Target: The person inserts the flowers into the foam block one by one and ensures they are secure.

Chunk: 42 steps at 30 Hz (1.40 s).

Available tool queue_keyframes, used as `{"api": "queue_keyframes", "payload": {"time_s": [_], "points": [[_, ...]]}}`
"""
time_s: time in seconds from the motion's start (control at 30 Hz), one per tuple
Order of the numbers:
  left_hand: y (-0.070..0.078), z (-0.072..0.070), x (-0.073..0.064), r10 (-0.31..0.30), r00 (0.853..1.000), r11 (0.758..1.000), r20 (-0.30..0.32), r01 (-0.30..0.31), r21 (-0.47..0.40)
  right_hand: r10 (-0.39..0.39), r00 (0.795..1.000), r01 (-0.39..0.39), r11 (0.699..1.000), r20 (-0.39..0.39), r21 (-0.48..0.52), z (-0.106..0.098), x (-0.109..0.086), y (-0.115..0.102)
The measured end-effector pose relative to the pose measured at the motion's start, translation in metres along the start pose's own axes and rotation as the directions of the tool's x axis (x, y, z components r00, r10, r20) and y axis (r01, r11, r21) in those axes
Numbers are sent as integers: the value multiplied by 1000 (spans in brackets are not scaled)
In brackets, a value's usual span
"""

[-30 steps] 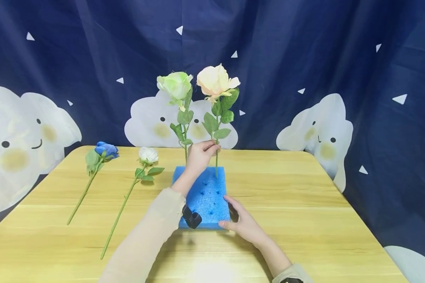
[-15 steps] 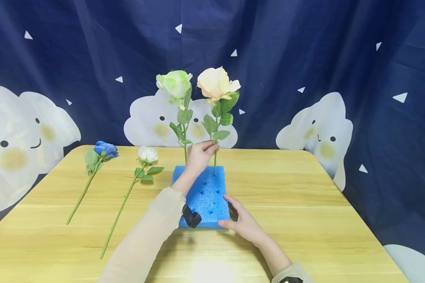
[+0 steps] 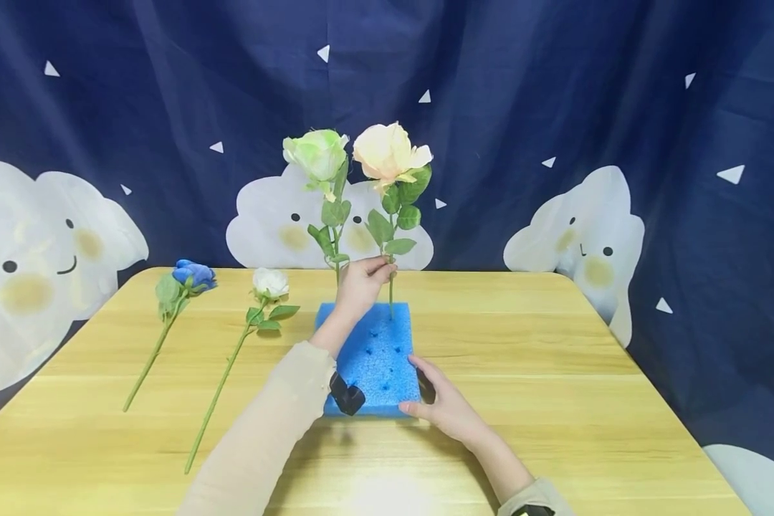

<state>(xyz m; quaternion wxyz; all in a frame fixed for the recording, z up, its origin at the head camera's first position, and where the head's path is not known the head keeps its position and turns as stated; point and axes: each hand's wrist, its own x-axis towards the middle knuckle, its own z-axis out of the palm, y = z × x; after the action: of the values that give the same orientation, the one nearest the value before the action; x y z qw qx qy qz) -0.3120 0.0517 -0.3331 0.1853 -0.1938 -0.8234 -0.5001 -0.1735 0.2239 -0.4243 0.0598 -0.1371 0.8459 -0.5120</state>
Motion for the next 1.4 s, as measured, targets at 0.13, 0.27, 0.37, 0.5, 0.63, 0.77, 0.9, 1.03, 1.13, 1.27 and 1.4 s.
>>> {"api": "queue_keyframes", "payload": {"time_s": [0.13,0.27,0.37,0.5,0.63,0.77,0.9,1.03,1.13,1.27,1.4], "points": [[-2,-1,-1,9,1000,1000,-8,-9,-8,5,1000,-5,1000,5,5,1,0,0],[-2,-1,-2,25,999,1000,-31,-25,-3,6,1000,-6,1000,4,6,1,0,0],[-2,-1,-3,19,1000,1000,-19,-19,-13,2,1000,-2,1000,3,5,2,-1,0],[-1,1,-6,3,1000,999,22,-2,-48,2,1000,-2,1000,2,14,2,-2,1],[-4,3,-7,-12,1000,998,28,14,-62,14,1000,-14,1000,3,20,4,-3,3],[-7,3,-7,-18,1000,998,23,19,-59,29,1000,-29,999,4,28,5,-4,3],[-7,2,-9,21,999,999,26,-20,-36,31,1000,-31,999,6,30,6,-4,4],[-4,4,-12,38,999,999,37,-37,-38,24,1000,-24,1000,3,20,5,-4,3],[-3,5,-11,31,999,999,35,-30,-32,24,1000,-24,1000,0,13,4,-4,2],[-1,6,-10,18,999,1000,33,-18,-13,18,1000,-18,1000,-5,6,3,-3,1],[0,5,-9,4,999,1000,34,-4,14,10,1000,-10,1000,-4,8,2,-2,0]]}}
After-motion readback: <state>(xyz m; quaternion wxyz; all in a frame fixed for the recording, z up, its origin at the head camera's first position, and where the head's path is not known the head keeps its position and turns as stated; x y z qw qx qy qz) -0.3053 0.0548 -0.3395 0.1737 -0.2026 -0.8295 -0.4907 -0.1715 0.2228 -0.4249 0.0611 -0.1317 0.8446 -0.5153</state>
